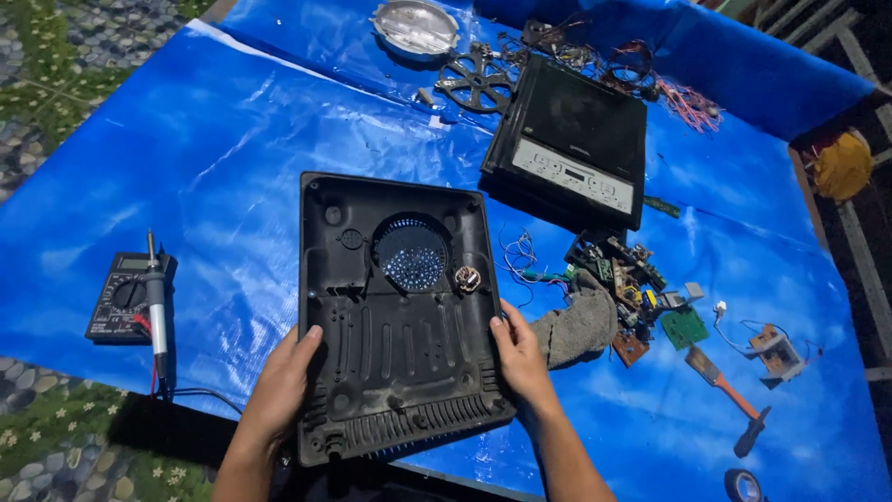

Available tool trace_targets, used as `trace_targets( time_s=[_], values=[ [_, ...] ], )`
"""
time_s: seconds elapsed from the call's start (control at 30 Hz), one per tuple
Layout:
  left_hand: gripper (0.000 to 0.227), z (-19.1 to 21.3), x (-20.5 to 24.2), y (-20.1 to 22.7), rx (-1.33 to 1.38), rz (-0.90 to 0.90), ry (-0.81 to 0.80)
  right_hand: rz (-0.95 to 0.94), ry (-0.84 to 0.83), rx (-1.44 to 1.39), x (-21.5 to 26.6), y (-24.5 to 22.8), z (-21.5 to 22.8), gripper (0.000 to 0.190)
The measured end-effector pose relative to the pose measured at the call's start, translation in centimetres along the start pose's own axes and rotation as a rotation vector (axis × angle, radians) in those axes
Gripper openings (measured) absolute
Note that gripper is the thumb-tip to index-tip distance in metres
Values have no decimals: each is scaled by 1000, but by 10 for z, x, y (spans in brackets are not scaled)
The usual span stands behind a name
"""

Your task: The person disassembles an electronic device by removing various internal components, including circuit boards and wires, from the casing. After emptying the casing, the person uses a cloth to wipe the interior surfaces clean.

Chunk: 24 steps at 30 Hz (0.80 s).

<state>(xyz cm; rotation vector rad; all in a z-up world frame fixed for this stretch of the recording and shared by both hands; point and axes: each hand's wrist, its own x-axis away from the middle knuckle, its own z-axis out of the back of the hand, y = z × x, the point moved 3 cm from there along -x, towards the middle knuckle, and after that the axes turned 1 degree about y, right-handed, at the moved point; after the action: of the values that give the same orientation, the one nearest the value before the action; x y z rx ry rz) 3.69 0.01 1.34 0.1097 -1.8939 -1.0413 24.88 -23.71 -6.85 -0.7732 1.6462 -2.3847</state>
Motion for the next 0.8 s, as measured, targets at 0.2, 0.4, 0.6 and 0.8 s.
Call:
trace_targets(
  time_s=[0.2, 0.4, 0.6, 0.8],
  values=[
    [49, 25, -48, -38, -355, -198, 142, 668, 524, 756, -20, -3, 97, 54],
    [44, 30, -5, 1, -410, -275, 104, 169, 583, 1102, -44, 53, 152, 81],
    [38, 41, 10, 5, -469, -289, 88, 516, 805, 796, -19, 27, 174, 33],
    [45, 38, 11, 1, -484, -395, 83, 134, 537, 919, -21, 17, 157, 87]
  ],
)
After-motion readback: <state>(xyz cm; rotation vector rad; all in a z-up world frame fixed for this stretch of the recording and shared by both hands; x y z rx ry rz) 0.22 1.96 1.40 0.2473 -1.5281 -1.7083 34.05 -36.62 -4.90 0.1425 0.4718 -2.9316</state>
